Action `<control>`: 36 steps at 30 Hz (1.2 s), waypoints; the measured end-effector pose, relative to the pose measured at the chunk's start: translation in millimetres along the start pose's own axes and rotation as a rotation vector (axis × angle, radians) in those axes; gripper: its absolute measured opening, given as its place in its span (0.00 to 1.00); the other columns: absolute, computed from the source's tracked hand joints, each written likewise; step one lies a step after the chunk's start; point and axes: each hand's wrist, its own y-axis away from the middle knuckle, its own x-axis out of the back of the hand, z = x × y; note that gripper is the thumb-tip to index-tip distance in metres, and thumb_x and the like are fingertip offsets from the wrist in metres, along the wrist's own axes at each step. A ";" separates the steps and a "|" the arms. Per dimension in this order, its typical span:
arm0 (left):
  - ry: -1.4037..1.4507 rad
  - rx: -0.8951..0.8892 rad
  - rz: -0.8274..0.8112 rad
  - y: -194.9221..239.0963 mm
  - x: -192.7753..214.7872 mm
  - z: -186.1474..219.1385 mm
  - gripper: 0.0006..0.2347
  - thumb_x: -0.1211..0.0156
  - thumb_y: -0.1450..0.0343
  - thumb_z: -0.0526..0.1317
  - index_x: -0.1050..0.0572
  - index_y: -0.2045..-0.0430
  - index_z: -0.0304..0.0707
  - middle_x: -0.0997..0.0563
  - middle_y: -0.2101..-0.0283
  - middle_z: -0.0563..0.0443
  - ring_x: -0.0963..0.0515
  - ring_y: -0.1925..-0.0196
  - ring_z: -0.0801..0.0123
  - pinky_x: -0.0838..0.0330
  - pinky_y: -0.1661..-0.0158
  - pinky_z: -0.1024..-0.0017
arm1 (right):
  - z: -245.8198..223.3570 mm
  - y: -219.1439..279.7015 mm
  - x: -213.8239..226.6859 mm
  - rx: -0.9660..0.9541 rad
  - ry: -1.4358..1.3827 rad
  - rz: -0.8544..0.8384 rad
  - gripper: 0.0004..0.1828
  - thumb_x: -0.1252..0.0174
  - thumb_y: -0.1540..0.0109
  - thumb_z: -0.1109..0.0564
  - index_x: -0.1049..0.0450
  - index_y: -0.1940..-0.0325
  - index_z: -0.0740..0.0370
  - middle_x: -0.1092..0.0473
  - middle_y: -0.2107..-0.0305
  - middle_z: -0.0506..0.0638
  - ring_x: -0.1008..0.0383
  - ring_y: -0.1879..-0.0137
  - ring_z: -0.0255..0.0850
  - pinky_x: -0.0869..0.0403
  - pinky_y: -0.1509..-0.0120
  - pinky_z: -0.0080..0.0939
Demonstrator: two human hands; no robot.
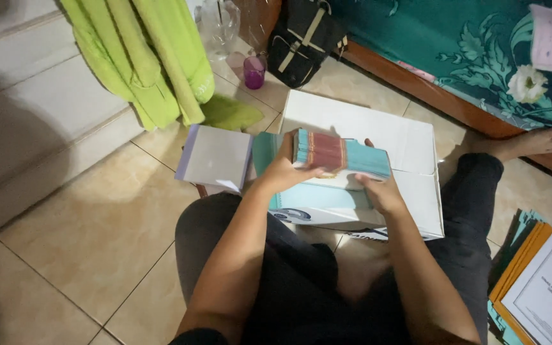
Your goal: Folding paper document covers and organizing them into a cardboard box.
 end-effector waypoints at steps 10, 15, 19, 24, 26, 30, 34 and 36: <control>-0.067 -0.178 0.175 -12.2 -4.9 -18.3 0.35 0.24 0.37 0.50 0.37 0.38 0.39 0.25 0.40 0.32 0.29 0.34 0.43 0.30 0.37 0.51 | 15.1 0.9 2.6 0.068 0.177 0.189 0.32 0.31 0.43 0.64 0.37 0.37 0.62 0.34 0.45 0.56 0.36 0.33 0.48 0.38 0.28 0.62; -0.112 -0.009 0.000 -0.3 7.8 6.4 0.52 0.21 0.43 0.53 0.53 0.27 0.39 0.41 0.27 0.29 0.40 0.26 0.42 0.42 0.28 0.51 | 22.9 18.8 14.4 -0.263 0.510 0.019 0.44 0.28 0.42 0.49 0.40 0.27 0.63 0.34 0.37 0.65 0.35 0.31 0.63 0.35 0.33 0.68; -0.129 0.082 -0.037 7.5 8.0 15.5 0.51 0.25 0.41 0.58 0.50 0.28 0.33 0.41 0.27 0.29 0.41 0.25 0.45 0.42 0.29 0.54 | -29.3 16.3 15.5 -0.350 0.593 -0.028 0.51 0.29 0.44 0.47 0.45 0.26 0.71 0.37 0.37 0.76 0.35 0.34 0.72 0.34 0.35 0.73; -0.106 -0.052 0.016 0.7 10.9 2.0 0.39 0.20 0.43 0.51 0.35 0.40 0.34 0.27 0.38 0.25 0.32 0.32 0.36 0.36 0.32 0.48 | -171.8 0.0 -46.8 0.264 0.782 -0.013 0.35 0.56 0.28 0.59 0.61 0.21 0.72 0.62 0.27 0.80 0.64 0.23 0.77 0.58 0.22 0.75; -0.115 -0.004 -0.006 -1.6 9.9 -6.0 0.39 0.21 0.42 0.50 0.37 0.38 0.39 0.29 0.36 0.30 0.34 0.30 0.40 0.36 0.32 0.52 | -152.2 -12.3 -73.8 0.335 0.947 -0.042 0.43 0.59 0.30 0.42 0.61 0.21 0.73 0.61 0.26 0.77 0.66 0.22 0.73 0.61 0.20 0.69; 0.366 0.040 -0.082 -36.8 18.3 -87.5 0.63 0.17 0.51 0.41 0.63 0.25 0.30 0.57 0.23 0.24 0.52 0.23 0.35 0.48 0.27 0.53 | -129.1 -23.2 -130.9 0.011 1.537 -0.431 0.51 0.59 0.36 0.22 0.57 0.19 0.52 0.59 0.22 0.53 0.70 0.17 0.54 0.66 0.18 0.64; -0.171 0.036 -0.046 -2.9 14.7 -8.9 0.34 0.22 0.41 0.52 0.35 0.45 0.49 0.23 0.42 0.35 0.29 0.34 0.41 0.34 0.35 0.47 | -149.2 -21.8 -119.3 0.143 1.405 -0.206 0.48 0.56 0.33 0.31 0.60 0.18 0.59 0.60 0.23 0.66 0.64 0.19 0.64 0.58 0.20 0.67; -0.113 -0.038 -0.048 -13.1 13.2 -30.4 0.31 0.20 0.41 0.44 0.35 0.48 0.46 0.21 0.44 0.37 0.28 0.35 0.42 0.32 0.36 0.50 | -117.2 -28.5 -105.9 -0.015 1.573 -0.413 0.57 0.47 0.42 0.23 0.59 0.18 0.48 0.58 0.23 0.54 0.57 0.19 0.54 0.54 0.19 0.61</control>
